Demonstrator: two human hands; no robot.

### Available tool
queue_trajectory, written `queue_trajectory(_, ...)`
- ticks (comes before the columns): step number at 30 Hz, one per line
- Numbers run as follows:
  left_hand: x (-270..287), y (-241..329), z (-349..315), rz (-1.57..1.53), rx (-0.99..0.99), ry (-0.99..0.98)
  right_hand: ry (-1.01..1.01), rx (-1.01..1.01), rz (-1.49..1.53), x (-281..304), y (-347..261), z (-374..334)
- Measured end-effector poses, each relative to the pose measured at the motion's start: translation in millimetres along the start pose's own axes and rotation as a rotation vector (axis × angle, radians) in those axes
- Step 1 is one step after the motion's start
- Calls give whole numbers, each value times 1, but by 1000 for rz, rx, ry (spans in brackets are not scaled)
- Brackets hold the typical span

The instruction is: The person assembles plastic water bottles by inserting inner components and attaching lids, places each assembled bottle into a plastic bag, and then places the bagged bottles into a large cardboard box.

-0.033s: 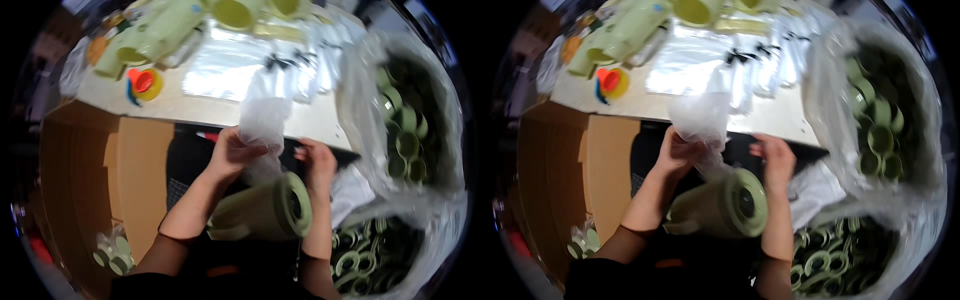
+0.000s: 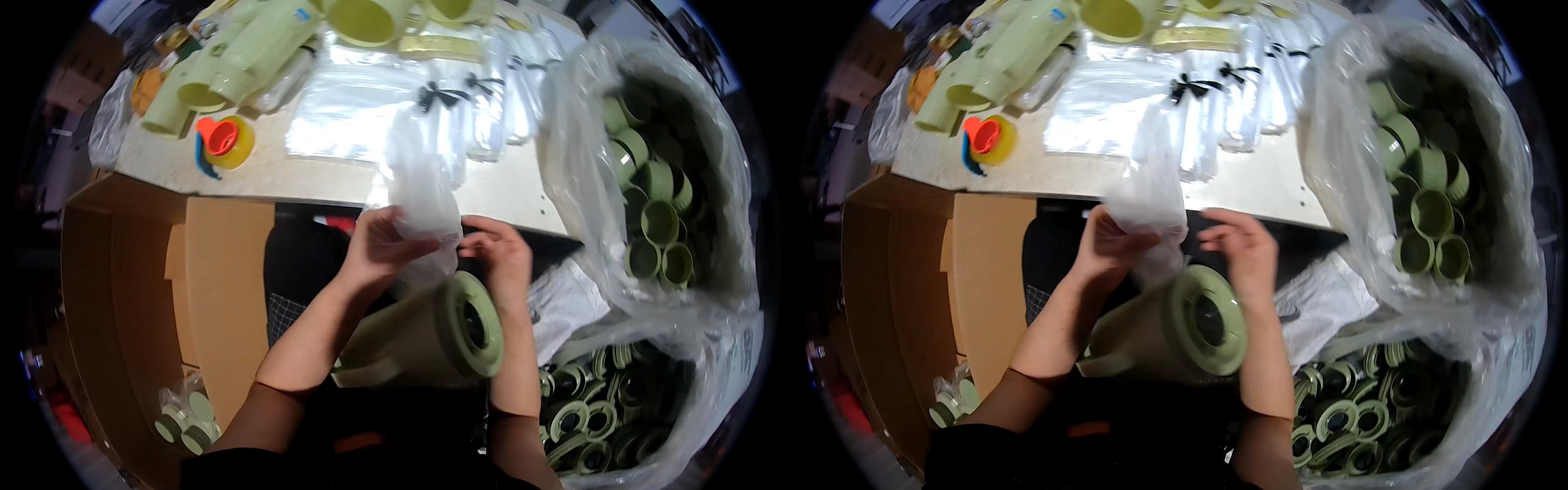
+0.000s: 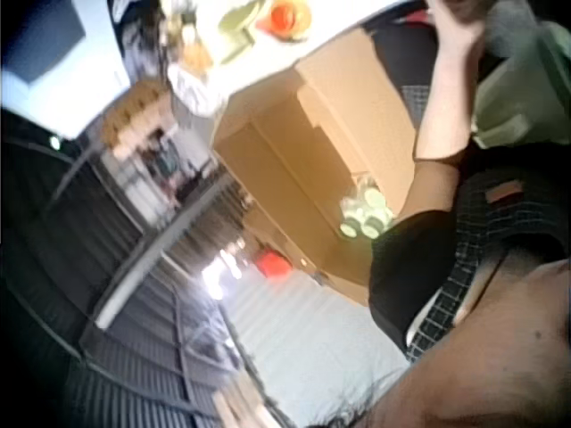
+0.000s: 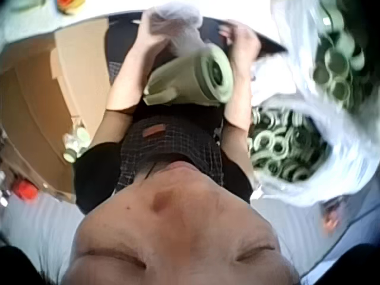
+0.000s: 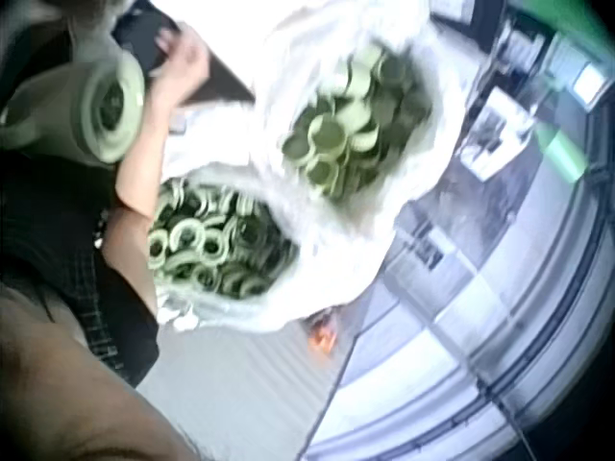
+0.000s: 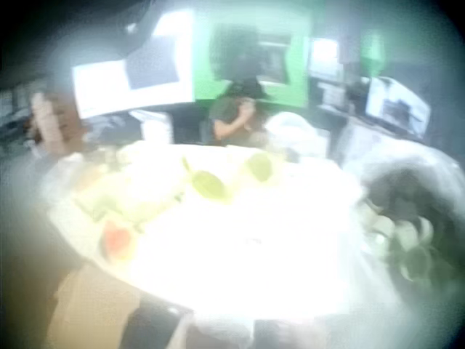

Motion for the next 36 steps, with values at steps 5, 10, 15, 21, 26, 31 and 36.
queue_trajectory(5,-23,-32,5,163,180,-18,-78,425,-278,-9,-50,-14)
queue_trajectory(10,-16,-15,0,-165,138,-41,291,48,147,40,-9,-1)
queue_trajectory(15,-15,-17,-1,-247,133,-137,180,280,-261,32,-25,-6)
queue_trajectory(21,18,-32,27,675,-69,-121,619,-271,591,97,31,-4)
queue_trajectory(26,15,28,-30,731,-423,-97,621,574,-330,67,26,-123)
queue_trajectory(31,70,42,-150,1008,-513,2,200,-11,-27,19,82,-190)
queue_trajectory(36,126,-7,-188,1017,-565,211,-474,-125,-686,-76,77,-194)
Point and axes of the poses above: each hand's wrist, its own z-axis towards the middle knuckle, its own x-axis out of the back of the hand, y = z × x, the point moved 7 cm from there along z, towards the middle knuckle, and after that the axes turned 12 degrees about y, right-handed, at the moved point
